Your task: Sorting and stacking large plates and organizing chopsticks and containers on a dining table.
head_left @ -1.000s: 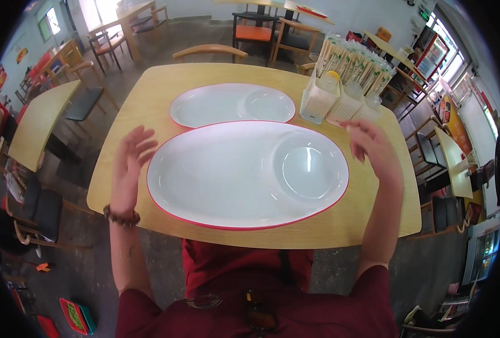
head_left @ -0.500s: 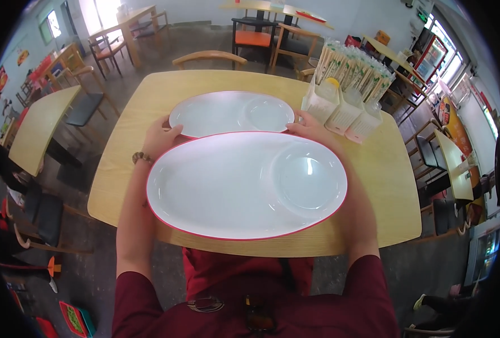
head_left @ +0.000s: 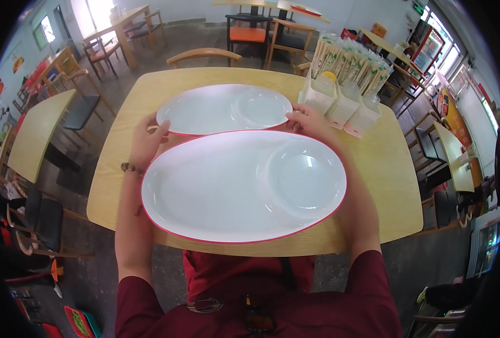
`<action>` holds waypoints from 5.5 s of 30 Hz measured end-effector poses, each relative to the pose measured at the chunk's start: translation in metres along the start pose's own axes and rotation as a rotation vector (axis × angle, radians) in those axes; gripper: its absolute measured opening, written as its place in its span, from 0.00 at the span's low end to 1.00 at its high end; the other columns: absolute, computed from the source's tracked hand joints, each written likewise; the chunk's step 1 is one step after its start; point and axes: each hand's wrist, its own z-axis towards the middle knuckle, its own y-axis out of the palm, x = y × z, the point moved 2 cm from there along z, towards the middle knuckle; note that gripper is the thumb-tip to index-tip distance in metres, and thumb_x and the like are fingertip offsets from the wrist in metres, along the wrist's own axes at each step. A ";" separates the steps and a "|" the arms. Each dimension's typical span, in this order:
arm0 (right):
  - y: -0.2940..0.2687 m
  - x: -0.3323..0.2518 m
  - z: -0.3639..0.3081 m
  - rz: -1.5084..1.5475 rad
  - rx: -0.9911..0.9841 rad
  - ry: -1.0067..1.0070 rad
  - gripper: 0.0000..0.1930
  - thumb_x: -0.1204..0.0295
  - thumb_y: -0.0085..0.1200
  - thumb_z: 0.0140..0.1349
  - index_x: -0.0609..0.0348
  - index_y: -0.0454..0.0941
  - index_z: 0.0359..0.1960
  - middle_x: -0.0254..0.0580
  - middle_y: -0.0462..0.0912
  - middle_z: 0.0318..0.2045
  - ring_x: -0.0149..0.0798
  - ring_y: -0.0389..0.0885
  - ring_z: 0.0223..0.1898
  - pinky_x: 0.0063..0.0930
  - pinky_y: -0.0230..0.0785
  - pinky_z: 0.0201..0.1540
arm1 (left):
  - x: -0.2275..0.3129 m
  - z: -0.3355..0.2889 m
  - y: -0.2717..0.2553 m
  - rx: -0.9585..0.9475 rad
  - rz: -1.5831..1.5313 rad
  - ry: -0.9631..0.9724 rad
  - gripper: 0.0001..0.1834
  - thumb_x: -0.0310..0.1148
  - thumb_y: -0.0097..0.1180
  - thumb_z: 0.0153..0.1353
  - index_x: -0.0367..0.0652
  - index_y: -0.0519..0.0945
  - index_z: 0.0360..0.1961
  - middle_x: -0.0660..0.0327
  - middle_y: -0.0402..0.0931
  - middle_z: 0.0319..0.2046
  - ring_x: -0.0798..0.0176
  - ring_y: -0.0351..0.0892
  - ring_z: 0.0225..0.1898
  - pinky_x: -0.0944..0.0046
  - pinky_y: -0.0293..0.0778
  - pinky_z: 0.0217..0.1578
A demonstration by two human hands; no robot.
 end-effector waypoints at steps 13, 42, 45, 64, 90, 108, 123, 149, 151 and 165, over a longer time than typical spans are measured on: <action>-0.017 -0.123 -0.121 0.053 0.129 -0.401 0.20 0.68 0.57 0.67 0.70 0.76 0.55 0.33 0.80 0.27 0.23 0.74 0.24 0.18 0.65 0.28 | 0.103 -0.069 -0.044 0.087 -0.087 0.436 0.30 0.48 0.61 0.67 0.35 0.73 0.60 0.61 0.76 0.54 0.69 0.74 0.52 0.66 0.70 0.49; 0.002 -0.031 -0.221 -0.143 0.195 -0.060 0.22 0.60 0.48 0.73 0.67 0.73 0.57 0.35 0.79 0.29 0.24 0.75 0.23 0.20 0.66 0.27 | 0.035 -0.183 -0.009 -0.049 -0.299 0.295 0.47 0.56 0.70 0.56 0.38 0.65 0.66 0.48 0.64 0.69 0.56 0.64 0.69 0.52 0.61 0.67; 0.001 -0.027 -0.222 -0.155 0.107 0.077 0.28 0.52 0.38 0.76 0.68 0.71 0.58 0.42 0.81 0.34 0.32 0.82 0.27 0.23 0.74 0.30 | 0.029 -0.194 -0.010 -0.085 -0.244 0.186 0.49 0.59 0.63 0.62 0.34 0.59 0.70 0.51 0.63 0.68 0.58 0.62 0.69 0.55 0.61 0.67; 0.011 -0.001 -0.218 0.273 0.063 0.081 0.31 0.48 0.39 0.76 0.68 0.70 0.61 0.50 0.83 0.45 0.42 0.84 0.44 0.38 0.80 0.50 | 0.039 -0.201 0.013 -0.037 -0.555 -0.015 0.41 0.49 0.50 0.73 0.38 0.49 0.76 0.53 0.57 0.72 0.57 0.59 0.71 0.55 0.58 0.69; 0.029 -0.036 -0.027 0.254 -0.017 0.065 0.48 0.32 0.38 0.68 0.59 0.48 0.76 0.50 0.55 0.74 0.55 0.78 0.55 0.44 0.73 0.61 | 0.002 0.032 0.028 0.030 -0.620 -0.033 0.37 0.59 0.44 0.72 0.43 0.66 0.70 0.61 0.71 0.63 0.63 0.67 0.64 0.59 0.61 0.64; 0.002 0.004 -0.060 -0.399 0.560 -0.533 0.28 0.70 0.60 0.62 0.65 0.69 0.63 0.56 0.78 0.53 0.46 0.80 0.47 0.37 0.75 0.48 | -0.002 0.018 0.046 0.164 -0.223 0.315 0.46 0.44 0.58 0.70 0.32 0.47 0.75 0.47 0.56 0.72 0.54 0.56 0.73 0.57 0.54 0.72; -0.031 -0.025 -0.050 -0.745 0.600 -0.320 0.21 0.66 0.56 0.59 0.59 0.71 0.52 0.54 0.81 0.38 0.57 0.81 0.43 0.51 0.71 0.48 | -0.001 0.009 0.050 0.249 -0.122 0.326 0.47 0.46 0.58 0.69 0.30 0.46 0.75 0.44 0.54 0.73 0.53 0.54 0.74 0.56 0.51 0.73; -0.011 -0.102 -0.177 -0.251 0.403 -0.831 0.54 0.61 0.78 0.42 0.61 0.59 0.72 0.49 0.67 0.65 0.45 0.67 0.67 0.39 0.62 0.65 | -0.010 0.015 0.046 0.272 -0.092 0.303 0.47 0.46 0.57 0.70 0.29 0.45 0.75 0.43 0.53 0.73 0.52 0.52 0.75 0.56 0.49 0.73; -0.007 -0.101 -0.151 -0.257 0.296 -0.853 0.57 0.61 0.79 0.39 0.59 0.57 0.73 0.51 0.63 0.70 0.47 0.65 0.69 0.40 0.62 0.67 | -0.006 0.012 0.048 0.216 -0.170 0.338 0.47 0.44 0.57 0.70 0.29 0.44 0.75 0.43 0.52 0.74 0.52 0.52 0.75 0.56 0.49 0.73; 0.009 -0.097 -0.121 0.088 -0.047 -0.577 0.22 0.79 0.71 0.49 0.56 0.74 0.44 0.35 0.82 0.37 0.26 0.82 0.36 0.23 0.76 0.38 | -0.012 0.013 0.048 0.245 -0.151 0.309 0.46 0.44 0.56 0.71 0.28 0.44 0.75 0.42 0.55 0.72 0.52 0.55 0.73 0.56 0.51 0.72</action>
